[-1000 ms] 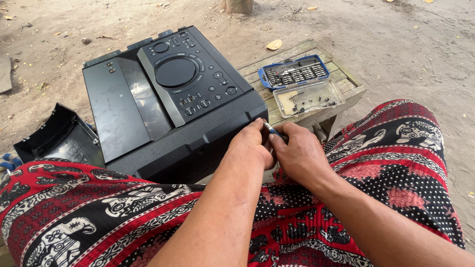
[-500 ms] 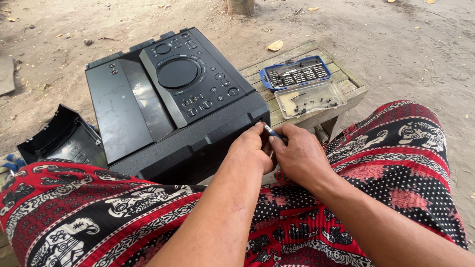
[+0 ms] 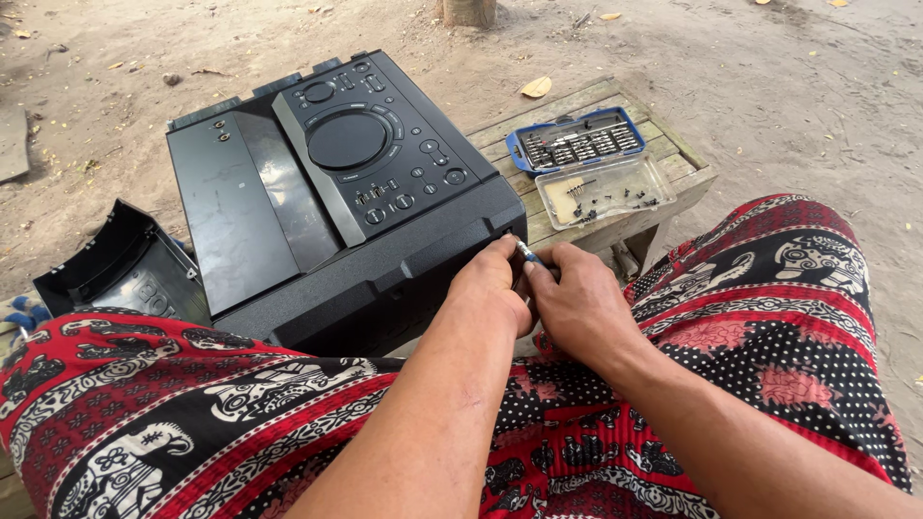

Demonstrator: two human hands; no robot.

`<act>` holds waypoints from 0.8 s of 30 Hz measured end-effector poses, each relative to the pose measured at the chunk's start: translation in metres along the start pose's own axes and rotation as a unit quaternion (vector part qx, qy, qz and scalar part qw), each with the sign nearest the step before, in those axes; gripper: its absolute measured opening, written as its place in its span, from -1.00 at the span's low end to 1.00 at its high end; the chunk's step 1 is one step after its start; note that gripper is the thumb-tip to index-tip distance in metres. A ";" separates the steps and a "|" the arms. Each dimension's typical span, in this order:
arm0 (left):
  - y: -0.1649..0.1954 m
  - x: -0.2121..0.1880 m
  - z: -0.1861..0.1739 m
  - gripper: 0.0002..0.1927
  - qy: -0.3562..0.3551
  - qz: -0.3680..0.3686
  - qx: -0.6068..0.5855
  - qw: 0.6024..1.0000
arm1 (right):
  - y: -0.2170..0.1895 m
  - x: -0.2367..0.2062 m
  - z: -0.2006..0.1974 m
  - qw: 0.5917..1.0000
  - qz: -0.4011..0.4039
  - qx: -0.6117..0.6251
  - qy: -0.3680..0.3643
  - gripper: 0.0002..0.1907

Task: The person sits on the ground with a Sony stereo system on their lap and uses a screwdriver to remove screws from its casing. They lift off the top cover to expose the internal circuitry, then continue unscrewing and handling screws, placing them in a plastic container beside them.

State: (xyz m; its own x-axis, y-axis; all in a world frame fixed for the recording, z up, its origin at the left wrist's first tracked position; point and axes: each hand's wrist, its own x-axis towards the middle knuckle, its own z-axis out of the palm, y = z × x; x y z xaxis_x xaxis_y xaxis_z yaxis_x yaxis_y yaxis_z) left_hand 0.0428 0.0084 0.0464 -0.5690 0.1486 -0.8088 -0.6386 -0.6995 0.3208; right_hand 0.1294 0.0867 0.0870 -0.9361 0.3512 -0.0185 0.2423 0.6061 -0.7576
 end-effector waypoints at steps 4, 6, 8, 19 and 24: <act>0.001 -0.003 0.000 -0.80 0.019 0.008 0.004 1.000 | 0.000 -0.001 0.001 1.000 0.012 0.014 -0.005 -0.65; 0.001 -0.005 0.000 -0.80 0.022 0.010 0.002 1.000 | 0.000 -0.001 0.002 1.000 0.011 0.017 -0.005 -0.65; 0.002 -0.009 0.000 -0.81 0.018 0.013 0.019 1.000 | 0.000 -0.001 0.002 1.000 0.008 0.017 -0.004 -0.65; 0.000 -0.010 -0.002 -0.83 0.009 0.029 0.026 0.999 | 0.002 0.003 0.001 0.999 0.009 0.020 -0.023 -0.65; -0.001 -0.013 -0.002 -0.81 0.023 0.038 0.053 0.998 | 0.003 0.006 0.003 0.999 0.018 0.018 -0.042 -0.61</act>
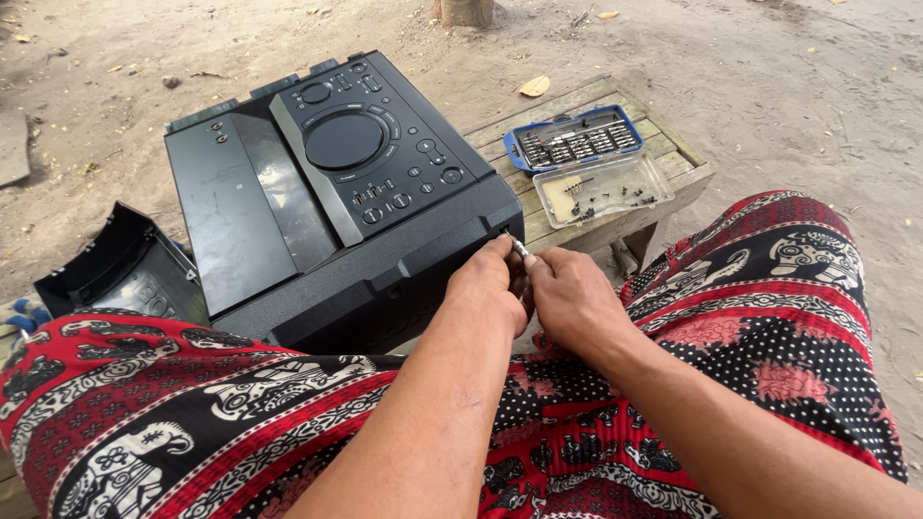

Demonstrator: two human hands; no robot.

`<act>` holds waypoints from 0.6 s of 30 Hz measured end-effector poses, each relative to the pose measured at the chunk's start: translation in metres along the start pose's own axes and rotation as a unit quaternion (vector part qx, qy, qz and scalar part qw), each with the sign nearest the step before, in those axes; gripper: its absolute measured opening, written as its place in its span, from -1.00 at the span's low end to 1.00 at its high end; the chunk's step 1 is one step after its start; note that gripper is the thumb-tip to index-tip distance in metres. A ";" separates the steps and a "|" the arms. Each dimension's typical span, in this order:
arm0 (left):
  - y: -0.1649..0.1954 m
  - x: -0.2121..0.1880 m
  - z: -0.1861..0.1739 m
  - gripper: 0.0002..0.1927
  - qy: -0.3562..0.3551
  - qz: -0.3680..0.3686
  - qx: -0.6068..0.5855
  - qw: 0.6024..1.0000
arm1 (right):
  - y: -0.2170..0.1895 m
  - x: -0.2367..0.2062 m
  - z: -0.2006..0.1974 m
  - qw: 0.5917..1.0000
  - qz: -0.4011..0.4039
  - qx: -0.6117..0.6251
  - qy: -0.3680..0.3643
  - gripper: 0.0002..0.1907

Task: The person sits on the ground with a Sony stereo system on their lap and uses a screwdriver to remove screws from its casing. They lift off the top cover to expose the internal circuitry, then continue unscrewing and handling screws, placing them in a plastic container beside them.

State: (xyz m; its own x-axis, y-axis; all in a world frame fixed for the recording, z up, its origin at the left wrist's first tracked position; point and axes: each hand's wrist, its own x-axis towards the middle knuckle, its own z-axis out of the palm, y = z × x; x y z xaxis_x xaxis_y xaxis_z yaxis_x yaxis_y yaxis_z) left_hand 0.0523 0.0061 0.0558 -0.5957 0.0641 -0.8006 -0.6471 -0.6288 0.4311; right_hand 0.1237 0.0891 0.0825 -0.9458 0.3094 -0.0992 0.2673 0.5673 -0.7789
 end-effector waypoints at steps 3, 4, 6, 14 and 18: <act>0.001 -0.010 0.000 -0.82 0.006 0.014 0.013 1.000 | 0.002 0.002 0.001 1.000 0.007 -0.009 -0.004 -0.61; 0.001 -0.014 0.001 -0.82 0.008 0.019 0.026 0.999 | 0.003 0.003 0.001 1.000 0.013 -0.007 -0.009 -0.60; 0.002 -0.019 0.001 -0.80 0.015 0.030 0.052 0.998 | 0.006 0.005 0.003 1.000 0.015 0.007 -0.014 -0.59; 0.000 -0.018 0.003 -0.83 0.026 0.022 -0.014 0.999 | 0.006 0.001 0.007 0.999 -0.001 0.011 0.041 -0.55; 0.000 -0.016 0.003 -0.82 0.029 0.014 -0.002 0.999 | 0.001 -0.004 0.003 0.999 -0.003 0.026 0.044 -0.62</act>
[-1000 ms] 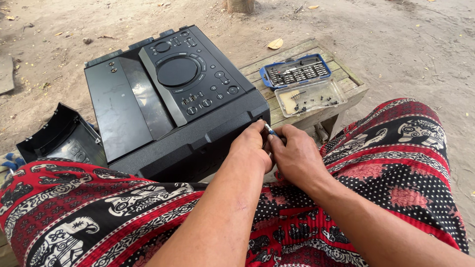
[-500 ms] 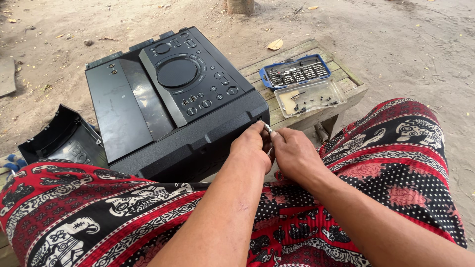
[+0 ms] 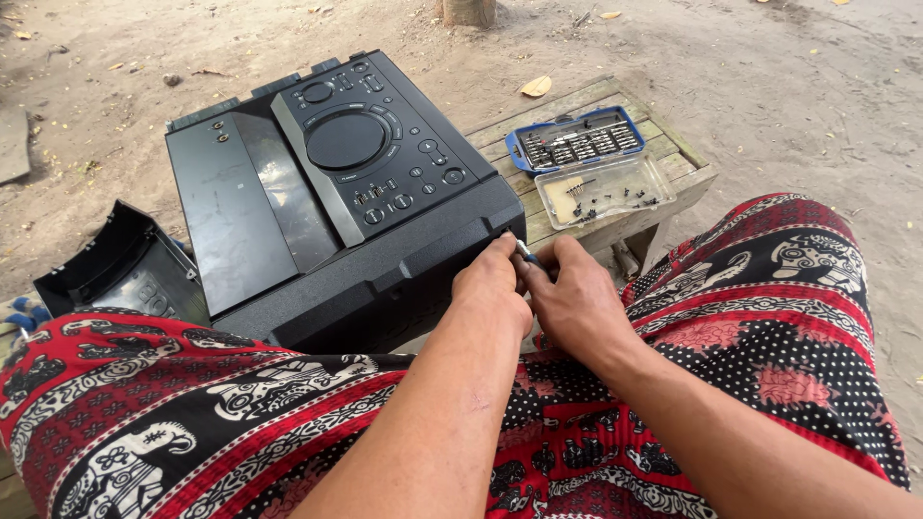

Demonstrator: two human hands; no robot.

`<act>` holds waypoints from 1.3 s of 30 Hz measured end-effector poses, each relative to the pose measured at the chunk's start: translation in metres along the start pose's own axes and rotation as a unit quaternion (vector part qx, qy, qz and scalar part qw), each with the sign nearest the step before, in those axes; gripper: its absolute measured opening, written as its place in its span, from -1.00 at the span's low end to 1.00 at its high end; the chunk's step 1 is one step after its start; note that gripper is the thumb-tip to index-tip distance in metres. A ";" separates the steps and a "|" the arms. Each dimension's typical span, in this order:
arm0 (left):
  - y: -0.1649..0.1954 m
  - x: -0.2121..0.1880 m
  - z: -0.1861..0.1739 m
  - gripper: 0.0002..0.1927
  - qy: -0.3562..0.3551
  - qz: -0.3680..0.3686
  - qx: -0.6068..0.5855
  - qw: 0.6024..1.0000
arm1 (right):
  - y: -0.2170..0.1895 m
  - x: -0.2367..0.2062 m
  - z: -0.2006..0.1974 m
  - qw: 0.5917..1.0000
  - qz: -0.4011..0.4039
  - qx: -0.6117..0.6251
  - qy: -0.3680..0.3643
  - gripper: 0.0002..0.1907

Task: The person sits on the ground with a Sony stereo system on their lap and uses a screwdriver to remove screws from its casing. They lift off the top cover to expose the internal circuitry, then continue unscrewing and handling screws, placing them in a plastic container beside them.

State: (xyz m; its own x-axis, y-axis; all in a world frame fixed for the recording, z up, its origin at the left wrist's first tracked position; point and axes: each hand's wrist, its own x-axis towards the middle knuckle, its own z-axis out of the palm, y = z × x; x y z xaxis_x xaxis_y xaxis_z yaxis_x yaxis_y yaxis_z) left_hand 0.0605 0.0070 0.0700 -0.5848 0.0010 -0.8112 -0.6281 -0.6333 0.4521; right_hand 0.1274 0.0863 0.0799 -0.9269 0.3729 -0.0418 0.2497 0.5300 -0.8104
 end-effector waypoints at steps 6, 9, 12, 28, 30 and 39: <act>0.000 -0.003 -0.002 -0.83 -0.018 0.007 0.019 1.000 | -0.002 0.000 -0.001 0.995 -0.029 -0.092 0.019 -0.64; 0.000 -0.003 -0.002 -0.83 -0.017 0.016 0.051 0.998 | -0.001 0.004 -0.001 0.992 -0.025 -0.124 0.007 -0.60; 0.001 -0.003 -0.003 -0.86 -0.021 0.014 0.057 0.998 | 0.000 0.007 -0.001 0.994 -0.036 -0.102 0.003 -0.60; 0.002 -0.004 -0.007 -0.84 -0.026 0.009 0.035 0.999 | 0.001 0.011 0.003 0.998 -0.024 -0.060 0.013 -0.59; 0.003 -0.006 -0.007 -0.85 -0.017 0.007 0.037 0.999 | -0.001 0.012 0.002 1.000 0.008 -0.008 -0.008 -0.64; 0.000 0.007 -0.010 -0.81 -0.072 0.006 0.056 0.996 | 0.000 0.006 0.008 0.988 0.075 0.130 -0.043 -0.61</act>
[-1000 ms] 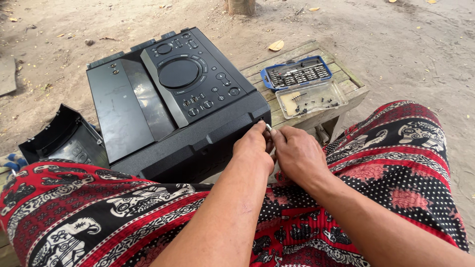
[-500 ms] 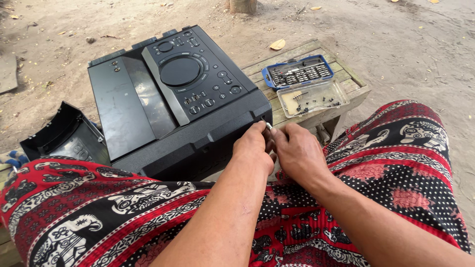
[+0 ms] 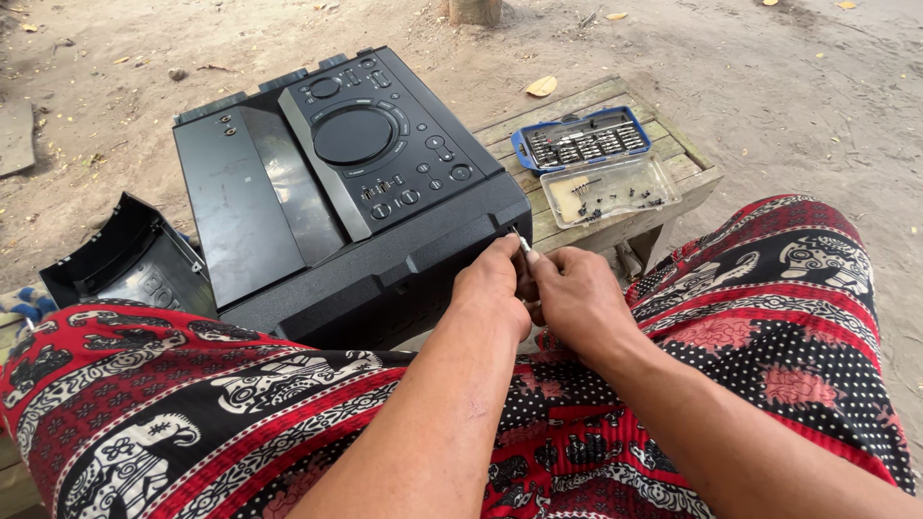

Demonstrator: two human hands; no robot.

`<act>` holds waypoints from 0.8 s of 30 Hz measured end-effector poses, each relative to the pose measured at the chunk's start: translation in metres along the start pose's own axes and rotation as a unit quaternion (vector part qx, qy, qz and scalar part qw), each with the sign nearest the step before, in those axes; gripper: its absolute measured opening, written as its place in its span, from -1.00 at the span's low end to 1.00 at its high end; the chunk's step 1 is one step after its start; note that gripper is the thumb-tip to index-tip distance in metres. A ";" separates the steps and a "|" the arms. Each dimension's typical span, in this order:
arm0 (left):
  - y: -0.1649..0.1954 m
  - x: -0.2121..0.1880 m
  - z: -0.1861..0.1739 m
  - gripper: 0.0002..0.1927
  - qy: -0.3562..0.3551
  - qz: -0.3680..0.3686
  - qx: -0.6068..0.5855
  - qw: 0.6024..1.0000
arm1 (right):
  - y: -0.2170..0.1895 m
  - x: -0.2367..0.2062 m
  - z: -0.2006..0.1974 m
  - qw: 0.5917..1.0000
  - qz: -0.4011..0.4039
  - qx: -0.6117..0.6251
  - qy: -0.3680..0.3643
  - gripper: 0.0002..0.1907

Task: The person sits on the ground with a Sony stereo system on their lap and uses a screwdriver to remove screws from its casing. They lift off the top cover to expose the internal circuitry, then continue unscrewing and handling screws, placing them in a plastic container beside them.

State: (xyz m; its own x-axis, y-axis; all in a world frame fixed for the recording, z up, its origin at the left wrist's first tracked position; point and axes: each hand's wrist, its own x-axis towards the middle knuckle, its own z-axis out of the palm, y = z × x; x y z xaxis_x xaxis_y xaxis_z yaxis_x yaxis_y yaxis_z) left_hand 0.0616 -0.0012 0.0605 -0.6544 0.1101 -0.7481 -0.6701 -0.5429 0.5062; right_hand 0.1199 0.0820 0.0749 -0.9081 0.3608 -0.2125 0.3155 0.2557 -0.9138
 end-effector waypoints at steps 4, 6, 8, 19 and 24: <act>-0.001 0.001 -0.001 -0.82 0.007 0.018 0.002 1.000 | -0.001 0.001 -0.002 0.997 -0.004 -0.074 0.020 -0.60; 0.001 -0.002 -0.002 -0.85 0.028 0.006 0.020 0.999 | -0.004 0.002 -0.002 0.999 0.002 -0.035 0.009 -0.64; 0.003 -0.005 -0.001 -0.84 0.022 0.005 0.030 0.999 | -0.006 0.003 -0.005 0.999 -0.020 -0.030 0.000 -0.66; 0.004 -0.011 0.000 -0.82 0.020 0.004 0.040 0.999 | -0.006 0.000 -0.007 0.990 -0.055 -0.118 0.050 -0.57; 0.004 -0.007 -0.001 -0.87 0.025 0.001 0.043 0.999 | -0.008 -0.002 -0.008 0.997 -0.020 -0.076 0.024 -0.59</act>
State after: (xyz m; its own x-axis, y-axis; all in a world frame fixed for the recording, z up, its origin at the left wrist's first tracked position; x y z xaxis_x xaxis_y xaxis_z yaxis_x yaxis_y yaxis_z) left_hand 0.0642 -0.0045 0.0676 -0.6392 0.0653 -0.7663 -0.6976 -0.4686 0.5420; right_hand 0.1217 0.0862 0.0854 -0.9081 0.3886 -0.1563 0.3200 0.4027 -0.8576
